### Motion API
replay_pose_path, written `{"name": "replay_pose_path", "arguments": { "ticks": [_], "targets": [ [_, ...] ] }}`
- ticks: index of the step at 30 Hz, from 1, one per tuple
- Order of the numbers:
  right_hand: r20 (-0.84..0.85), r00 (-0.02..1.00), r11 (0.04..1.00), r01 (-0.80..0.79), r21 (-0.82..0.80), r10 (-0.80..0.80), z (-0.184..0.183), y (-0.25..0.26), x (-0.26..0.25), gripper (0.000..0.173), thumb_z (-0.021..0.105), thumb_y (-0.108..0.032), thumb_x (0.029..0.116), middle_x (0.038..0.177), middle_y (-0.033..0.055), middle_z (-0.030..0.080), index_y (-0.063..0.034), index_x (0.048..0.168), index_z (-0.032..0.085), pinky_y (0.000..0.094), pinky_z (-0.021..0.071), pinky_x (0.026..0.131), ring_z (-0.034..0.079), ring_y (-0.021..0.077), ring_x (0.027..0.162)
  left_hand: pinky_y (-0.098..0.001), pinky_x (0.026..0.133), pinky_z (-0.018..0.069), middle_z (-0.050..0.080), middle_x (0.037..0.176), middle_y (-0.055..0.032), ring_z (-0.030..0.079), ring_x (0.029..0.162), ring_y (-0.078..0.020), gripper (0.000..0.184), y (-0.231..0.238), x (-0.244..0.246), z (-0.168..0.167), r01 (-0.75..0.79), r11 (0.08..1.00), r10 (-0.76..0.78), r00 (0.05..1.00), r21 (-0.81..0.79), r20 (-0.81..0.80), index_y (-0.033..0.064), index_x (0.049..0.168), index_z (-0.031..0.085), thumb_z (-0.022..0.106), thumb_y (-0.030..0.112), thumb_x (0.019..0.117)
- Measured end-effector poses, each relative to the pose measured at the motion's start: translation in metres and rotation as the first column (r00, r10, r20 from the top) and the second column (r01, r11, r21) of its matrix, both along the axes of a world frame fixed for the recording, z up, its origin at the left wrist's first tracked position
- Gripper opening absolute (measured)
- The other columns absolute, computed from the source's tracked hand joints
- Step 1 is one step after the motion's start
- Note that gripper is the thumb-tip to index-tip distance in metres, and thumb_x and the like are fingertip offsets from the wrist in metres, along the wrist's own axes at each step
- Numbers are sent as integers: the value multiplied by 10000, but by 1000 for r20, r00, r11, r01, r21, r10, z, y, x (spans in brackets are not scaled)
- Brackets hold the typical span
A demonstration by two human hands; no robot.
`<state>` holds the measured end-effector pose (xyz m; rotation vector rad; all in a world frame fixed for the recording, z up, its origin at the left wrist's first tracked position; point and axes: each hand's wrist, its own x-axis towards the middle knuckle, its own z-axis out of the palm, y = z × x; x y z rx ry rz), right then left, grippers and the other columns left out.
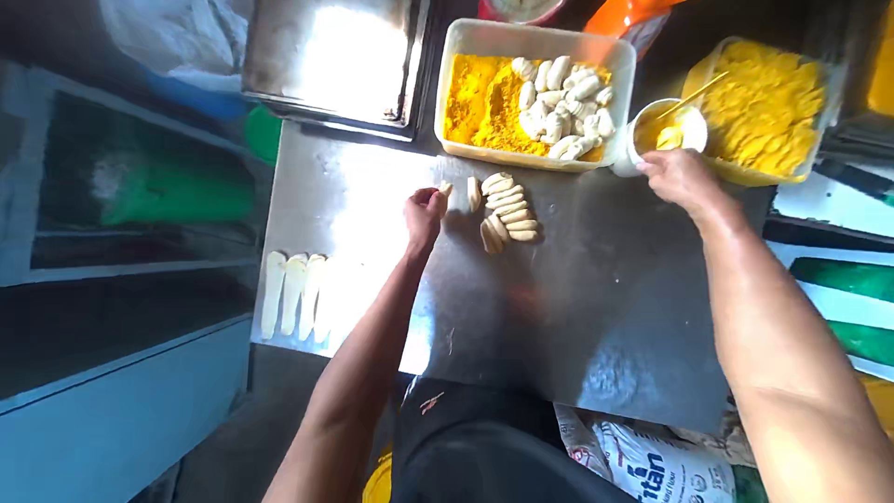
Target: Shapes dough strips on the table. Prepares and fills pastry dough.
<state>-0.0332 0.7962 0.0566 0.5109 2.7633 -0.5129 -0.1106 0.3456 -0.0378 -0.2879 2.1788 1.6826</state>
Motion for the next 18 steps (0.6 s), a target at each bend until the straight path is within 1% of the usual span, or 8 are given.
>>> {"name": "replay_pose_path", "arguments": {
  "ticks": [2, 4, 6, 8, 11, 13, 16, 18],
  "targets": [
    [-34, 999, 998, -32, 49, 34, 2, -1, 1, 263, 582, -221, 1052, 1061, 317, 698, -16, 1133, 725, 777, 441, 895, 644, 558, 1051, -440, 841, 620, 688, 1105, -198, 720, 957, -272, 301, -45, 27, 28, -174, 974, 156, 979, 142, 131, -63, 1258, 593, 552, 154, 1054],
    [-127, 991, 997, -24, 80, 34, 9, -13, 5, 308, 621, -240, 1035, 1105, 349, 652, 58, 1096, 673, 768, 434, 926, 613, 570, 1081, -424, 826, 613, 690, 1120, -182, 717, 944, -254, 333, -91, 59, 48, -313, 934, 263, 929, 172, 262, -23, 1318, 563, 584, 175, 1050],
    [-240, 970, 994, 49, 102, -23, 26, -59, 24, 409, 561, -296, 1061, 1231, 360, 604, 90, 1177, 630, 730, 418, 1009, 570, 560, 1183, -370, 831, 604, 696, 1123, -152, 708, 903, -191, 362, -134, 99, 54, -313, 941, 272, 927, 131, 260, 6, 1328, 582, 654, 178, 1018],
    [-363, 931, 997, 51, 55, -28, 37, -130, 49, 468, 444, -344, 1097, 1308, 314, 591, 54, 1271, 619, 639, 422, 1081, 561, 485, 1247, -369, 842, 600, 703, 1141, -138, 709, 916, -186, 396, -163, 135, 48, -327, 933, 276, 918, 150, 284, 39, 1374, 576, 666, 126, 998],
    [-507, 843, 972, -231, -41, 179, 10, -256, 100, 368, 498, -257, 1072, 1255, 221, 664, 25, 1241, 664, 518, 488, 1077, 637, 344, 1197, -399, 826, 606, 713, 1085, -149, 714, 914, -219, 431, -168, 168, 49, -416, 875, 314, 878, 247, 362, 42, 1407, 538, 652, 67, 991],
    [-546, 770, 876, -465, -127, 330, -15, -320, 128, 340, 574, -276, 1049, 1291, 135, 690, -27, 1240, 705, 542, 370, 1203, 619, 259, 1277, -392, 818, 616, 718, 1065, -152, 725, 904, -229, 354, -155, 177, 56, -475, 813, 329, 852, 338, 407, 8, 1343, 579, 643, 58, 998],
    [-552, 754, 775, -568, -277, 356, -26, -380, 147, 324, 621, -276, 1030, 1341, 66, 688, -70, 1261, 716, 497, 357, 1239, 590, 185, 1338, -390, 822, 627, 702, 1084, -168, 728, 888, -239, 288, -137, 185, 44, -581, 727, 383, 785, 366, 486, -20, 1285, 608, 630, 59, 1010],
    [-532, 757, 719, -603, -347, 378, -31, -402, 145, 373, 632, -280, 1024, 1401, 63, 654, -68, 1326, 681, 466, 380, 1234, 558, 173, 1376, -368, 808, 616, 701, 1069, -157, 710, 867, -207, 283, -134, 191, 17, -606, 745, 418, 750, 280, 513, -24, 1261, 629, 649, 85, 1001]
  ]
}}
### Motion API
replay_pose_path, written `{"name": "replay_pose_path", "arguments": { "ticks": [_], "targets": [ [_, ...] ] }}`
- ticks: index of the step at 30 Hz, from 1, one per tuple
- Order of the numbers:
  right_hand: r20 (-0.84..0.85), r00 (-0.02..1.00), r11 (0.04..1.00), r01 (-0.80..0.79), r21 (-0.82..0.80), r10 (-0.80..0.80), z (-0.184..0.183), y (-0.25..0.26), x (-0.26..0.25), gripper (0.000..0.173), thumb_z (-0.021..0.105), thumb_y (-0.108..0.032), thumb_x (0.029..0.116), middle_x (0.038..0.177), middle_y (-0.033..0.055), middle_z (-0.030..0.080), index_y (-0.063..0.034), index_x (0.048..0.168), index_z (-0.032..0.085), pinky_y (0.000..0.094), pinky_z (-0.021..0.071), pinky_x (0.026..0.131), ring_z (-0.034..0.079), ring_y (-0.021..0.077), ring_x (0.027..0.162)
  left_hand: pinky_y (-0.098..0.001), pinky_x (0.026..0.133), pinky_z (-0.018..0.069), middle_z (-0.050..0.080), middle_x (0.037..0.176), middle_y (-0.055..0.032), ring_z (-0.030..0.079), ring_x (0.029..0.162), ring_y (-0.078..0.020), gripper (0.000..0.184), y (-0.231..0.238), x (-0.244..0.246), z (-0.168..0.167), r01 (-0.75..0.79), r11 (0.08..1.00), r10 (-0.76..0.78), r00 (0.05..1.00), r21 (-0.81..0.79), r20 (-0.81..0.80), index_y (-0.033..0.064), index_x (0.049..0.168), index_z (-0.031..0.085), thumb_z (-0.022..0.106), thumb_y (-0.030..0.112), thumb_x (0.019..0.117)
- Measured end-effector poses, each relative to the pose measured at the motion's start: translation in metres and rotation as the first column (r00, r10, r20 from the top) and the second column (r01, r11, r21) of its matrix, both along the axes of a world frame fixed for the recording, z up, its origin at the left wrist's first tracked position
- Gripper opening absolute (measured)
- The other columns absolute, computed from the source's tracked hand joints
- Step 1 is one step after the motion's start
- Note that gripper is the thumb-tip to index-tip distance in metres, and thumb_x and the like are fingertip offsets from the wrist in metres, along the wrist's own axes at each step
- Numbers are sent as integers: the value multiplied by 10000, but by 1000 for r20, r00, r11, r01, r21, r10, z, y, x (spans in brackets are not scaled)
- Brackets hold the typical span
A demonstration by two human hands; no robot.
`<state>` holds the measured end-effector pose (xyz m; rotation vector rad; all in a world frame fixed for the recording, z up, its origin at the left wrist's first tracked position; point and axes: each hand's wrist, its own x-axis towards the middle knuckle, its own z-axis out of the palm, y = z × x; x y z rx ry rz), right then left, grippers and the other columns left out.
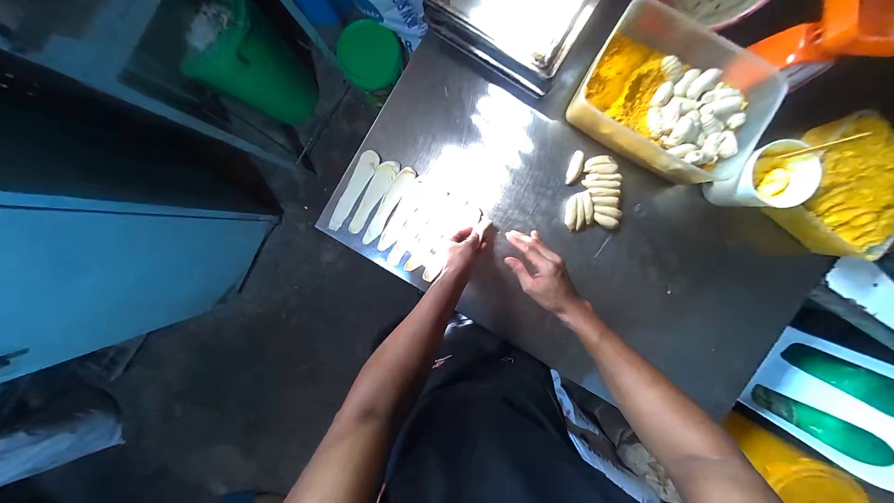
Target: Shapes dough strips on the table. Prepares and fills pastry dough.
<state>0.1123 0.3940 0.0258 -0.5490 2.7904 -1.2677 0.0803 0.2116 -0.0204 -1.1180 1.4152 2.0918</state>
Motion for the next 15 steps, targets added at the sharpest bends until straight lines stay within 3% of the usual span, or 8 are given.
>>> {"name": "replay_pose_path", "arguments": {
  "ticks": [5, 8, 10, 13, 15],
  "targets": [
    [49, 970, 971, -240, 7, 240, -43, -30, -31, 499, 657, -343, 1005, 1454, 113, 611, -41, 1400, 625, 425, 370, 1238, 513, 205, 1423, -370, 801, 607, 720, 986, -124, 703, 827, -174, 254, -8, 3, -19, 103, 991, -106, 994, -85, -25, -6, 1190, 673, 681, 158, 996],
    [-19, 880, 838, -446, 314, 475, -95, -9, -52, 536, 464, -428, 1070, 1574, 69, 500, -123, 1506, 534, 479, 271, 1269, 403, 213, 1502, -379, 812, 593, 719, 1033, -121, 693, 860, -174, 288, -12, 7, -14, 154, 983, -157, 987, -104, -20, 22, 1234, 667, 683, 186, 997],
    [-75, 862, 783, -416, 463, 502, -105, -1, -60, 588, 354, -498, 1084, 1614, 59, 448, -142, 1525, 514, 555, 219, 1268, 359, 224, 1528, -400, 853, 585, 706, 1126, -130, 692, 942, -192, 345, -19, 11, -8, 248, 958, -251, 968, -142, -8, 45, 1320, 626, 664, 153, 995],
    [24, 897, 798, -405, 446, 442, -94, -21, -30, 786, 446, -645, 991, 1646, 122, 379, -82, 1539, 476, 566, 160, 1287, 272, 278, 1561, -514, 933, 572, 744, 1142, -97, 714, 1040, -234, 320, -34, 27, -8, 447, 803, -453, 888, -394, 83, 120, 1270, 693, 663, 252, 979],
    [44, 859, 767, -478, 429, 510, -92, -20, -26, 750, 430, -648, 1007, 1645, 62, 397, -137, 1554, 469, 533, 187, 1291, 296, 219, 1555, -523, 910, 580, 769, 1026, -75, 734, 968, -232, 251, -42, 36, -8, 491, 693, -518, 849, -529, 109, 127, 1154, 748, 686, 286, 970]
  ]
}}
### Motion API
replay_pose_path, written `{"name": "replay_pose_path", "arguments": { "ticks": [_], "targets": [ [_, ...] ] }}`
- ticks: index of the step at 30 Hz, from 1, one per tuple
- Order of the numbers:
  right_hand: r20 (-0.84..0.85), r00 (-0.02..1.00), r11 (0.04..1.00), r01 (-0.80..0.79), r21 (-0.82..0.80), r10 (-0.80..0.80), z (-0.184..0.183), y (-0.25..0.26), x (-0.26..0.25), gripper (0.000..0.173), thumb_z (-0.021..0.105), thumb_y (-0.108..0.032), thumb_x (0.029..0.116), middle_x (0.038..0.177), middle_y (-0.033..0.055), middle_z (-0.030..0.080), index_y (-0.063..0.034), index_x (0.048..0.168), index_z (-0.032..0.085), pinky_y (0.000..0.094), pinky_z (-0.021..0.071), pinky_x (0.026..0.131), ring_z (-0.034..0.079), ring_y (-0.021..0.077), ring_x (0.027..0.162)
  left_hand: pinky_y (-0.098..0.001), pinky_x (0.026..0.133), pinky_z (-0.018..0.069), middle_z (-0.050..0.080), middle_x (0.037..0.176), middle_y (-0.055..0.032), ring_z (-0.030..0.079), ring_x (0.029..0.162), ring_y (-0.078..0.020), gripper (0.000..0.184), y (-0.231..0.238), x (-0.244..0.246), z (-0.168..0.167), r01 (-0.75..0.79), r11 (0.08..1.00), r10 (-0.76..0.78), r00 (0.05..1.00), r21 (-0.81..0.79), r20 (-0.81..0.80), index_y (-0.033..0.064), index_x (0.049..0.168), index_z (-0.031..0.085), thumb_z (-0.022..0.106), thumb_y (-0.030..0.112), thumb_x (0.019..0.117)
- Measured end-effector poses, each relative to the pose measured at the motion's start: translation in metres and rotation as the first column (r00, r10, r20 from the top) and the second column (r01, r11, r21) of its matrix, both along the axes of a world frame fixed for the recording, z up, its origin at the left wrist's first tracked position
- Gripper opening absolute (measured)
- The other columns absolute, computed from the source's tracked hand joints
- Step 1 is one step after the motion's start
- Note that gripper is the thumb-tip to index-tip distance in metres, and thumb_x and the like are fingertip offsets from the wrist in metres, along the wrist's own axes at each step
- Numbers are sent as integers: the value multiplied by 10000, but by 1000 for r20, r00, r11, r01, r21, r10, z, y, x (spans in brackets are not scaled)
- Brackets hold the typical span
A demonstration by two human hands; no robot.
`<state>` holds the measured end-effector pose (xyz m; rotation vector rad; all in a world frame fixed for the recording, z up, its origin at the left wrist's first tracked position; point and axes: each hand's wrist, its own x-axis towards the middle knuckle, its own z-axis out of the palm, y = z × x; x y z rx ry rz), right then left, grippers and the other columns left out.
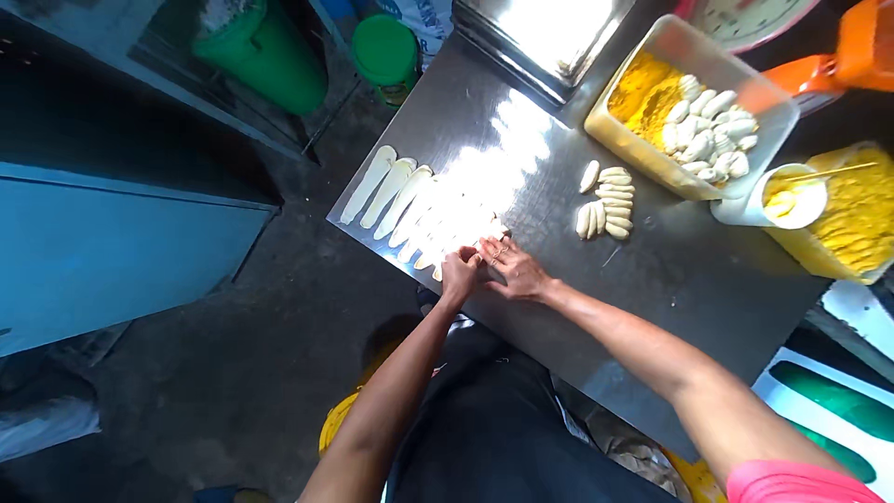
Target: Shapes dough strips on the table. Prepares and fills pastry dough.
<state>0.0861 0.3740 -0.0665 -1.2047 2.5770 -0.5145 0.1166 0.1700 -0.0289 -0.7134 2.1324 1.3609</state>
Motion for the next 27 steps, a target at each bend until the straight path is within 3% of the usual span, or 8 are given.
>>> {"name": "replay_pose_path", "arguments": {
  "ticks": [2, 6, 9, 12, 15, 20, 25, 27],
  "targets": [
    [-85, 996, 999, 36, 11, -34, -5, 10, -10, 680, 379, -615, 1042, 1617, 22, 448, -161, 1530, 511, 535, 208, 1286, 341, 178, 1535, -484, 860, 603, 768, 934, -62, 743, 879, -206, 225, -6, 13, -3, 56, 994, -62, 996, -97, -61, 114, 1087, 760, 681, 289, 970],
    [-54, 986, 987, 160, -10, -161, -10, -20, 32, 853, 411, -709, 983, 1660, 110, 357, -80, 1559, 444, 550, 194, 1287, 257, 257, 1569, -434, 823, 608, 753, 844, -51, 731, 806, -170, 219, -23, 27, -10, 21, 995, -33, 992, -93, -126, 86, 982, 766, 709, 296, 955],
    [-48, 994, 995, 97, -4, -97, -7, -12, 31, 674, 401, -619, 1036, 1637, -6, 417, -193, 1551, 482, 523, 214, 1288, 320, 155, 1542, -411, 892, 616, 771, 983, -70, 747, 902, -162, 187, -33, 35, -8, -7, 997, 14, 995, 72, -96, 58, 1100, 743, 691, 171, 960],
    [-133, 963, 968, 244, 58, -235, -7, -9, 20, 781, 373, -658, 1019, 1665, 67, 359, -109, 1569, 437, 558, 181, 1280, 265, 219, 1567, -417, 890, 620, 763, 1034, -82, 746, 916, -172, 211, -37, 45, -1, 37, 995, -25, 993, 97, -118, 48, 1162, 714, 665, 117, 969],
    [-71, 949, 951, 310, 12, -308, -11, -53, 69, 906, 471, -696, 958, 1682, 163, 287, -37, 1575, 394, 560, 172, 1291, 187, 327, 1585, -439, 895, 605, 747, 1019, -96, 729, 931, -202, 237, -43, 55, -7, 108, 992, -119, 976, -70, -180, 51, 1166, 706, 660, 192, 980],
    [-28, 951, 951, 309, -11, -309, -17, -104, 154, 880, 431, -678, 966, 1672, 120, 328, -56, 1586, 387, 564, 199, 1279, 250, 286, 1571, -501, 829, 612, 635, 1266, -135, 710, 971, -286, 292, -61, 99, -8, 284, 886, -340, 935, -366, -99, 113, 1240, 675, 543, 245, 1016],
    [11, 978, 974, 207, -88, -207, 9, -69, 104, 638, 428, -559, 1046, 1559, 78, 519, -110, 1481, 556, 519, 287, 1260, 422, 225, 1492, -474, 751, 617, 665, 1217, -141, 717, 878, -254, 346, -64, 93, 31, 271, 846, -408, 883, -459, -231, 86, 1312, 647, 524, 182, 1002],
    [-35, 954, 954, 297, -30, -298, 4, -33, 55, 661, 354, -556, 1073, 1615, 88, 442, -94, 1521, 504, 528, 248, 1270, 355, 235, 1530, -481, 769, 605, 658, 1208, -181, 703, 853, -275, 346, -46, 62, 44, 255, 856, -406, 870, -449, -280, 48, 1301, 651, 547, 189, 1003]
  ]
}}
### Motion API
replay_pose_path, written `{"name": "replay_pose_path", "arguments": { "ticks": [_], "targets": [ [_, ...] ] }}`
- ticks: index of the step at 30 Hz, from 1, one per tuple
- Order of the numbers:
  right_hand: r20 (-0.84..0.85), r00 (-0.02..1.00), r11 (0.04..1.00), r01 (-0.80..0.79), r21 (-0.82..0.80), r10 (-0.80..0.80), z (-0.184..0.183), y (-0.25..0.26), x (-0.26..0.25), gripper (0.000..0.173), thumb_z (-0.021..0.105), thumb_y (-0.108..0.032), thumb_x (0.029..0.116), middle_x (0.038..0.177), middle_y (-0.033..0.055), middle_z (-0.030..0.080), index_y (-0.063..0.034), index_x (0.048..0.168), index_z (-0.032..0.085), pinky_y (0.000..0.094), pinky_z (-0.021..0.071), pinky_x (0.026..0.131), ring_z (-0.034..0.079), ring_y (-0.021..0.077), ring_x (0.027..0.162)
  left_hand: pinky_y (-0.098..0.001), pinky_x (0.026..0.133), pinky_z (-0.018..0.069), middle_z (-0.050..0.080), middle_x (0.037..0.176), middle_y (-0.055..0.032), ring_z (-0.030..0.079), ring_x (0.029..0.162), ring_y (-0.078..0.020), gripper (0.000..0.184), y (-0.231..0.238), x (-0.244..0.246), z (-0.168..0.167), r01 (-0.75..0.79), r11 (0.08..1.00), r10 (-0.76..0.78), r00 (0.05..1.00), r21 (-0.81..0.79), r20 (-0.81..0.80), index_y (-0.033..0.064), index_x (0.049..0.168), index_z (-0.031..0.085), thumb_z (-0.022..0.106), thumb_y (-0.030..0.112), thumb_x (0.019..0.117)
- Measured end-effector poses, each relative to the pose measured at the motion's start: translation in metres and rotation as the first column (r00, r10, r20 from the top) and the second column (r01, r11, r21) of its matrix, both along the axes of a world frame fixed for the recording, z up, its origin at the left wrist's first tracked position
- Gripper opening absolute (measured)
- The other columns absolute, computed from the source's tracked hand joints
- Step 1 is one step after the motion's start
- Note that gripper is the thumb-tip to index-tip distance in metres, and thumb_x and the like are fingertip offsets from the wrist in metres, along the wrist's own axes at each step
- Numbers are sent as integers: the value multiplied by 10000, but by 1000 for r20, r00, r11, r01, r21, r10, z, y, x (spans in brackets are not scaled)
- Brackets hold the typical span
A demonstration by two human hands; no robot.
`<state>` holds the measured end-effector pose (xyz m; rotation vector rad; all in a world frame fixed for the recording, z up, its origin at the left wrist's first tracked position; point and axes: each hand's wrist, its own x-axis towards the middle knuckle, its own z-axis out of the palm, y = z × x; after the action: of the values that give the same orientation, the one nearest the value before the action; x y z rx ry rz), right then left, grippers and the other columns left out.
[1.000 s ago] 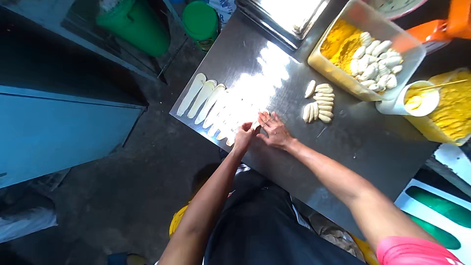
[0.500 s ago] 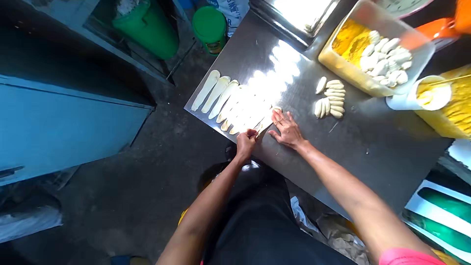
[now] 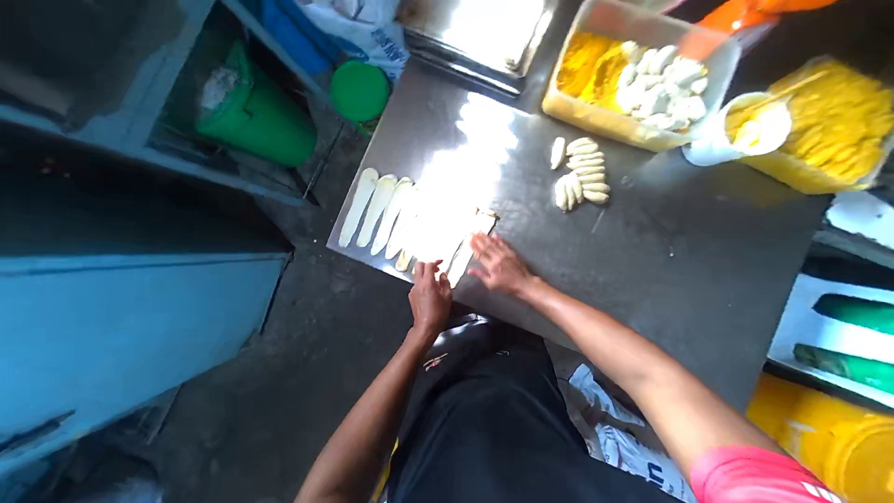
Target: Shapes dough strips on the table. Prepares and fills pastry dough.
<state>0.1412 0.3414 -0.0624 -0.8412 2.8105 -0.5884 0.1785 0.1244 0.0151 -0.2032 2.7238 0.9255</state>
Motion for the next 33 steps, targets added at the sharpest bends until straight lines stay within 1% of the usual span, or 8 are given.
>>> {"name": "replay_pose_path", "arguments": {
  "ticks": [5, 9, 13, 16, 19, 23, 30, 33],
  "targets": [
    [-177, 954, 958, 205, -201, -242, 40, 96, -75, 523, 460, -425, 1078, 1586, 70, 486, -94, 1465, 576, 509, 260, 1274, 363, 231, 1526, -438, 785, 605, 702, 1113, -123, 699, 877, -226, 299, 85, -96, -4, 84, 988, -67, 990, 133, -125, 79, 1255, 685, 544, 240, 1045],
    [-276, 744, 788, 527, -318, -609, 110, 246, -101, 429, 567, -199, 1040, 1533, 140, 533, -26, 1431, 593, 453, 358, 1240, 456, 264, 1468, -506, 848, 582, 736, 1033, -128, 714, 905, -258, 376, 178, -154, -9, 77, 950, -122, 983, 302, 134, 60, 1211, 692, 513, 364, 1080],
    [-79, 609, 606, 793, 55, -790, 122, 416, -133, 526, 498, -242, 1082, 1557, 239, 464, 0, 1542, 425, 547, 251, 1261, 422, 383, 1472, -591, 810, 573, 759, 953, -69, 726, 890, -272, 343, 264, -173, -47, 103, 977, -153, 947, 184, 283, 166, 1141, 743, 620, 455, 1005],
    [111, 701, 707, 680, 196, -705, 114, 467, -153, 381, 494, -222, 1089, 1337, 243, 658, -1, 1365, 636, 637, 216, 1234, 575, 422, 1319, -572, 790, 570, 734, 933, -106, 709, 866, -284, 269, 290, -177, -47, 35, 976, -96, 956, 216, 277, 102, 1068, 735, 666, 352, 994],
    [194, 689, 714, 648, 265, -698, 114, 473, -162, 328, 524, -258, 1077, 1170, 291, 690, -52, 1229, 729, 725, 407, 1031, 605, 517, 1184, -478, 719, 587, 729, 895, -85, 696, 761, -217, 234, 268, -169, -31, -45, 945, -24, 978, 323, 207, 102, 1095, 718, 654, 307, 1003],
    [186, 725, 744, 613, 266, -664, 121, 478, -167, 274, 570, -241, 1057, 1057, 308, 707, -57, 1136, 757, 776, 442, 898, 645, 553, 1055, -459, 817, 634, 715, 1092, -151, 740, 874, -243, 307, 194, -155, -25, -235, 876, 148, 962, 421, 229, 58, 1248, 623, 625, 271, 1027],
    [-65, 641, 644, 764, -44, -765, 146, 369, -103, 453, 491, -324, 1085, 1314, 308, 594, 44, 1317, 616, 614, 414, 1101, 564, 469, 1253, -406, 848, 630, 723, 1080, -147, 739, 907, -225, 325, 102, -105, -11, -440, 611, 251, 896, 658, 365, -17, 1257, 628, 710, 101, 964],
    [-77, 796, 797, 590, -127, -601, 131, 265, -51, 457, 489, -327, 1083, 1377, 213, 616, 3, 1375, 610, 522, 452, 1129, 598, 340, 1287, -391, 858, 617, 721, 1106, -138, 728, 940, -224, 354, 108, -83, 7, -515, 461, 233, 856, 723, 461, 15, 1312, 604, 684, 120, 985]
  ]
}}
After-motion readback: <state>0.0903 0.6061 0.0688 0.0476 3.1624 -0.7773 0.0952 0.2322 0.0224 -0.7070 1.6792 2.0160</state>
